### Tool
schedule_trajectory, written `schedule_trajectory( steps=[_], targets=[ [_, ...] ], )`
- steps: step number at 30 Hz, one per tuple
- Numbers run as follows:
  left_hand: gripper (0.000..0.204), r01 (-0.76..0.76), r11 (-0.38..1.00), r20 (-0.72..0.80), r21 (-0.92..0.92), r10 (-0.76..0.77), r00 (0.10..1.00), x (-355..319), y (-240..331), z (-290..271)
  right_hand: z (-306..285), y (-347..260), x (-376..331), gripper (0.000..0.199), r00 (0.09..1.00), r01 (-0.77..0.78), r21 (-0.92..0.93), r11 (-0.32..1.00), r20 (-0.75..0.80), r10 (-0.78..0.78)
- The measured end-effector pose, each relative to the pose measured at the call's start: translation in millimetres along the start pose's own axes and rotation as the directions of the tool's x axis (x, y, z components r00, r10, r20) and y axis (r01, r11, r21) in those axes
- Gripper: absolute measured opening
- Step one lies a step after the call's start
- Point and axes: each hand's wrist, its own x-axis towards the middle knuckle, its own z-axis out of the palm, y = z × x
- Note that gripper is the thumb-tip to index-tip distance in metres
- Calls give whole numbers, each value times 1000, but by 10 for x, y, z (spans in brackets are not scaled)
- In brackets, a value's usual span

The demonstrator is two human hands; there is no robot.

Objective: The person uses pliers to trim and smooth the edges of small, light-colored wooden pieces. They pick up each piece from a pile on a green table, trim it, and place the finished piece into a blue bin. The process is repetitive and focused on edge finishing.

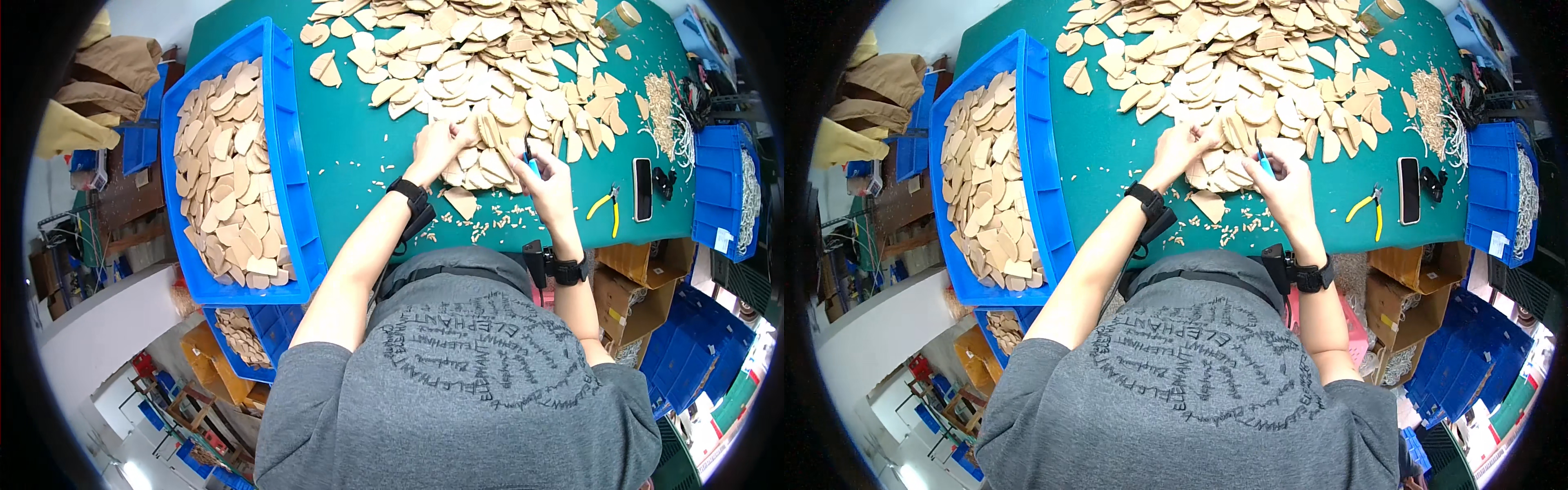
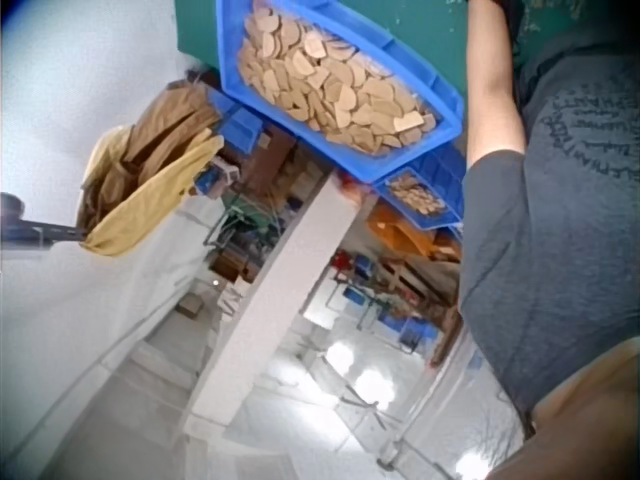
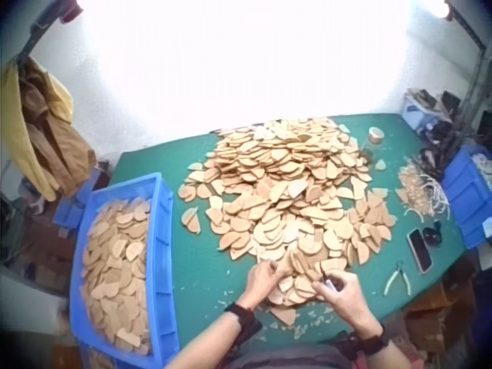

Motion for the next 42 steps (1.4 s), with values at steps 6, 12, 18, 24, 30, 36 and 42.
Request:
schedule_trajectory(
  steps=[6,12,18,24,30,36,42],
  targets=[
    [33,85,908,176,-410,-13,984,-210,12,-455,-7,51,-73,15,1000,-26,28,999,-14,27],
    [12,157,478,154,-864,-47,987,-704,118,-880,216,-76,-72,18,995,-28,-28,999,97,31],
    [53,-89,730,-3,-678,118,993,-1171,316,-981,461,-332,-158,21,947,145,-206,968,313,-75],
    [44,-133,765,-21,-631,154,988,-1426,516,-1119,498,-471,-203,24,917,265,-235,935,361,-169],
    [42,-331,821,-86,-465,329,940,-1467,470,-1117,507,-480,-248,32,904,263,-251,932,403,-146],
    [41,-403,857,-126,-320,383,915,-1506,532,-1143,507,-448,-241,31,903,242,-200,949,405,-144],
    [43,-435,884,-139,-169,416,899,-1520,594,-1168,476,-433,-226,29,907,224,-268,937,409,-99]
  ],
)
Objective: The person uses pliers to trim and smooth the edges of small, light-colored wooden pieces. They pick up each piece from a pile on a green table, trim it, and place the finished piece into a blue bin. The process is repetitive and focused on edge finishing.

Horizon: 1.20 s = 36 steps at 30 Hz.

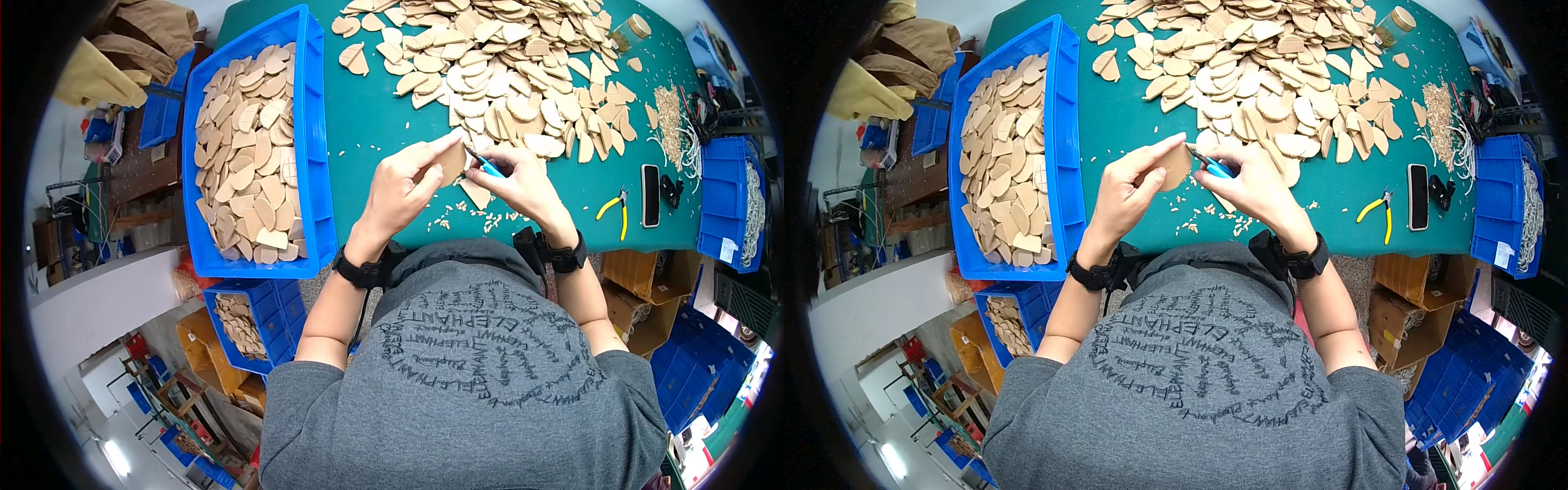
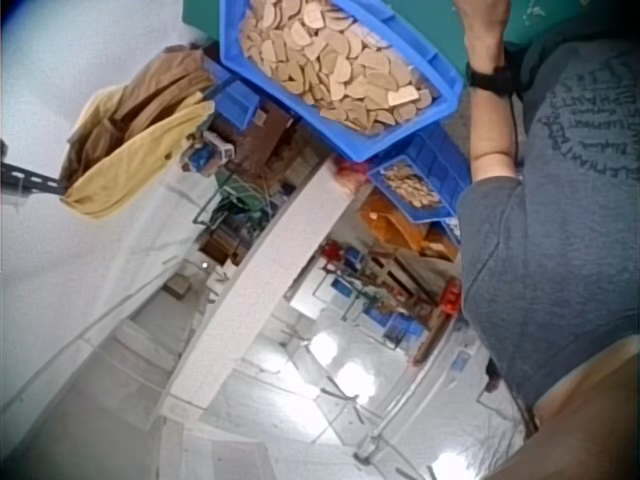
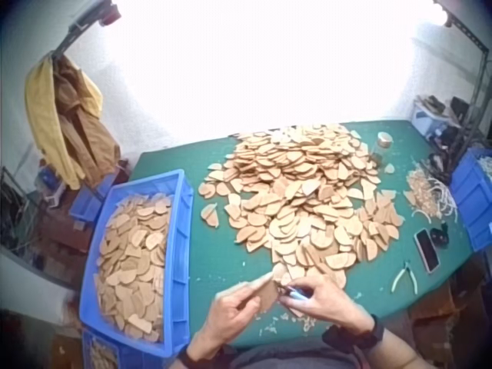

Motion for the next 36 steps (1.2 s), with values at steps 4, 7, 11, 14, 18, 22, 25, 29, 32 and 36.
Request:
schedule_trajectory(
  steps=[4,7,11,14,18,22,25,29,32,36],
  targets=[
    [43,-29,1000,-9,-5,29,1000,-8,-35,13,4,18,-7,28,999,31,36,999,-9,-31],
    [43,9,999,7,-33,-8,1000,-21,-50,10,3,45,7,27,999,39,29,999,8,-39],
    [44,72,990,5,-124,-72,997,-44,-77,-6,2,9,28,24,998,-57,32,998,2,57],
    [43,121,978,-17,-169,-126,992,-78,-104,-67,-13,95,63,23,996,-60,233,971,-43,72],
    [41,153,965,-272,-212,-208,939,-130,-211,-360,-195,182,72,23,988,-130,223,966,-56,145],
    [60,459,779,-764,426,38,644,-120,-606,-875,-295,465,41,17,970,-48,314,948,-212,120],
    [41,333,819,-620,467,34,784,85,-841,-680,-382,521,10,16,954,-84,381,921,-235,185],
    [41,353,910,-94,216,-341,936,384,-1106,391,-389,575,-30,18,944,-88,379,921,-265,199],
    [52,333,932,98,145,-348,932,415,-1332,983,-371,551,-57,19,941,-75,319,945,-290,172],
    [46,537,839,274,-87,-498,823,425,-1414,967,-337,569,-133,22,928,-181,306,935,-262,265]
  ],
)
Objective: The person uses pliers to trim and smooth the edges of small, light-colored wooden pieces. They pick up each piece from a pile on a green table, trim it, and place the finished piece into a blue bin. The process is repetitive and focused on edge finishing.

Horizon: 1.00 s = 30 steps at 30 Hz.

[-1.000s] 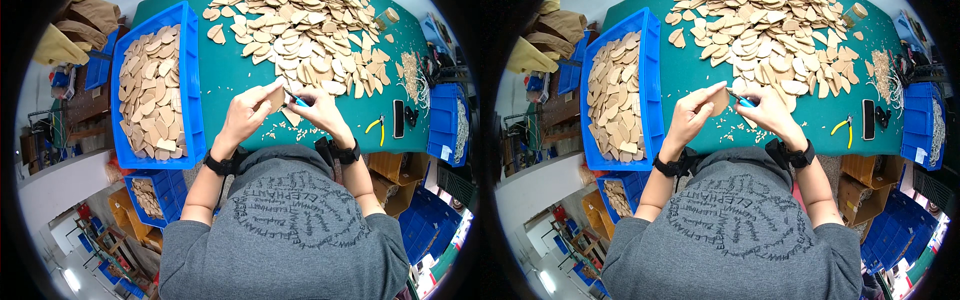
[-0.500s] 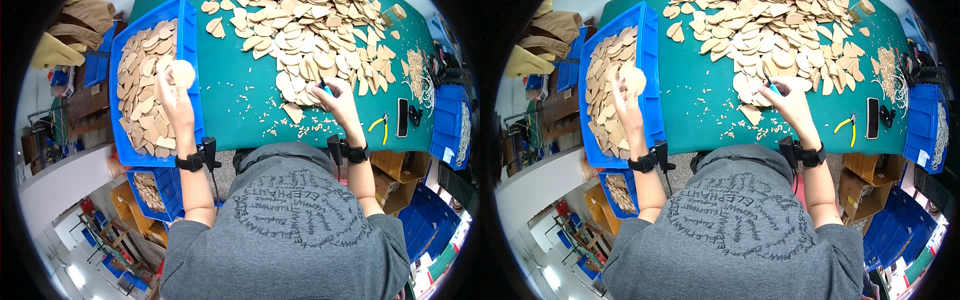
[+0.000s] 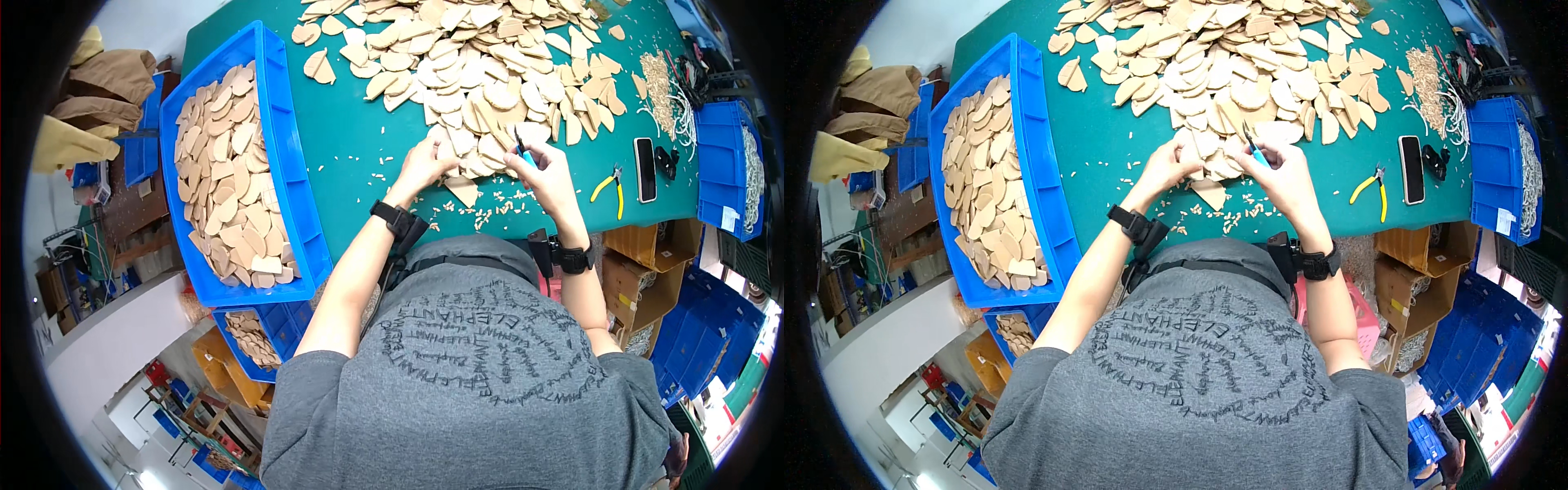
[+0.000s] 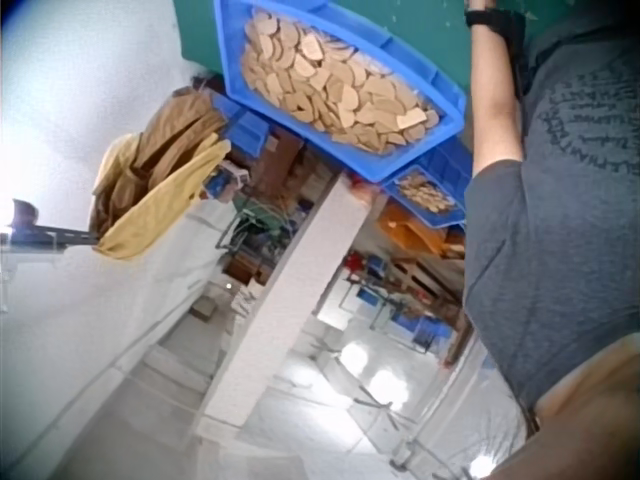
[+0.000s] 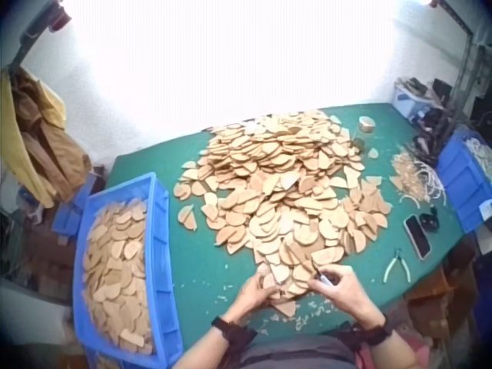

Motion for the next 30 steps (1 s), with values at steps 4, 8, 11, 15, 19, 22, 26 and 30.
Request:
schedule_trajectory(
  steps=[4,8,11,15,19,22,26,30],
  targets=[
    [26,92,937,45,-337,-82,996,-341,227,-290,88,-21,-34,23,999,9,4,1000,47,-10],
    [23,10,776,26,-631,9,1000,-681,477,-420,248,-128,-44,27,992,-14,-40,999,128,19],
    [32,-9,681,13,-732,28,1000,-925,769,-447,386,-209,-77,29,978,70,-39,997,198,-61],
    [39,-34,584,45,-811,121,992,-1086,822,-468,490,-272,-133,28,960,105,-34,994,266,-92],
    [38,-181,878,-61,-443,172,983,-1174,833,-452,505,-429,-185,24,943,57,-133,989,334,-9],
    [28,-300,928,-311,-219,225,923,-1256,927,-351,516,-476,-221,24,944,98,-79,992,322,-68],
    [27,-266,946,-316,-186,198,928,-1337,1048,-373,516,-488,-246,25,947,84,-104,991,318,-47],
    [28,-288,946,-317,-150,230,920,-1365,1087,-380,525,-514,-274,29,956,120,-142,983,284,-76]
  ],
)
